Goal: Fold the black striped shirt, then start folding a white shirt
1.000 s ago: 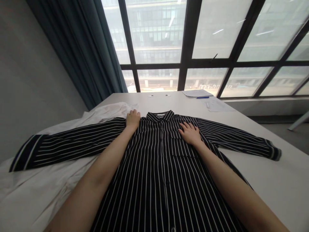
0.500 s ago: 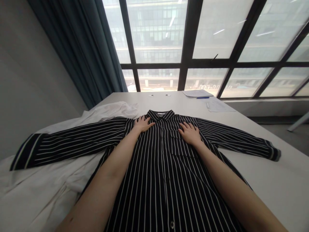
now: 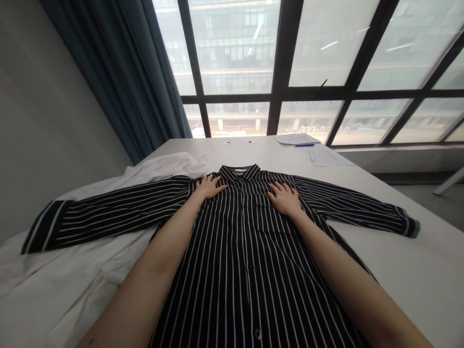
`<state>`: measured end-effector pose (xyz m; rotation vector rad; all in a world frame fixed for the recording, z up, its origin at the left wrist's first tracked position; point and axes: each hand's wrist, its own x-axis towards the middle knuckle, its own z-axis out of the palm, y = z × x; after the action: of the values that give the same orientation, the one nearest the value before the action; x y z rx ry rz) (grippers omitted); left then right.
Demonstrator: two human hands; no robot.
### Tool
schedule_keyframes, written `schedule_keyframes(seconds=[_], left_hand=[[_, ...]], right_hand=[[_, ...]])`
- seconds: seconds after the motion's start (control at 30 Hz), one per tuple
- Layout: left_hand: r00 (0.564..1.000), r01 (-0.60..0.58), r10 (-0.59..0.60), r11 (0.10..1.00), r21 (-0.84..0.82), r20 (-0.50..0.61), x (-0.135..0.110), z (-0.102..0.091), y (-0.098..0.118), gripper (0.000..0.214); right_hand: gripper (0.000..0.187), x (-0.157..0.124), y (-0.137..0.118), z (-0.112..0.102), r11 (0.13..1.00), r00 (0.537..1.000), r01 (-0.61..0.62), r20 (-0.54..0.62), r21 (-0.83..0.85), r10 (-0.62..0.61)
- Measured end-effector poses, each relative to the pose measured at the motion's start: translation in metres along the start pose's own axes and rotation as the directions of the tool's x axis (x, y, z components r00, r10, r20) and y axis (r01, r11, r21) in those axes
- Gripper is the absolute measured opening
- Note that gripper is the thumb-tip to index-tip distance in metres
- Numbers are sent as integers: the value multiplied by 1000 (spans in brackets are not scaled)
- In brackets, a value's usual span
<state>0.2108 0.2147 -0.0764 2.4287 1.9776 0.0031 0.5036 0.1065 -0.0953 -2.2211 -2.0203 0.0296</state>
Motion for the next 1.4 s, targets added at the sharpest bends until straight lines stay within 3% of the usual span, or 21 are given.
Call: schedule_keyframes(seconds=[0.1, 0.23, 0.33, 0.43, 0.57, 0.67, 0.83, 0.97, 1.1, 1.2, 1.27, 1.4], left_hand=[[999, -4, 4, 1000, 3, -50, -5, -3, 1, 62], [992, -39, 39, 999, 2, -118, -11, -9, 27, 45], [997, -51, 50, 999, -17, -62, -10, -8, 47, 45], [999, -38, 38, 999, -30, 3, -7, 0, 57, 61], [999, -43, 43, 998, -38, 19, -8, 10, 53, 75], [998, -47, 45, 998, -44, -44, -15, 10, 52, 72], [978, -79, 72, 997, -26, -196, -35, 4, 64, 49], [983, -32, 31, 999, -4, -183, -45, 0, 53, 43], [993, 89, -87, 996, 14, -85, -45, -2, 11, 61], [995, 93, -91, 995, 31, -43, -46, -4, -9, 64], [994, 91, -88, 995, 44, -61, -52, -5, -6, 62], [991, 36, -28, 998, 59, -127, -73, -4, 27, 54]], right_hand=[[57, -1, -1, -1, 1000, 1000, -1, -4, 1, 1], [57, -2, -2, -1, 1000, 1000, -7, -2, 3, 7], [57, -1, -1, -1, 1000, 1000, -9, 2, 5, 9], [57, 0, -1, -1, 1000, 1000, -8, 5, 9, 8], [57, -1, 0, -1, 1000, 1000, 1, -10, 17, -1], [58, -5, -3, -5, 1000, 998, 6, -64, 15, -5], [46, -12, -11, -13, 968, 927, 251, -285, -11, -244], [40, -12, -10, -12, 952, 925, 307, -236, 1, -298], [40, -9, -6, -8, 950, 936, 311, -181, 25, -302], [42, -6, -5, -5, 953, 945, 301, -147, 34, -293], [44, -5, -5, -3, 956, 951, 290, -126, 34, -284], [47, -2, -4, -1, 961, 958, 277, -92, 29, -273]])
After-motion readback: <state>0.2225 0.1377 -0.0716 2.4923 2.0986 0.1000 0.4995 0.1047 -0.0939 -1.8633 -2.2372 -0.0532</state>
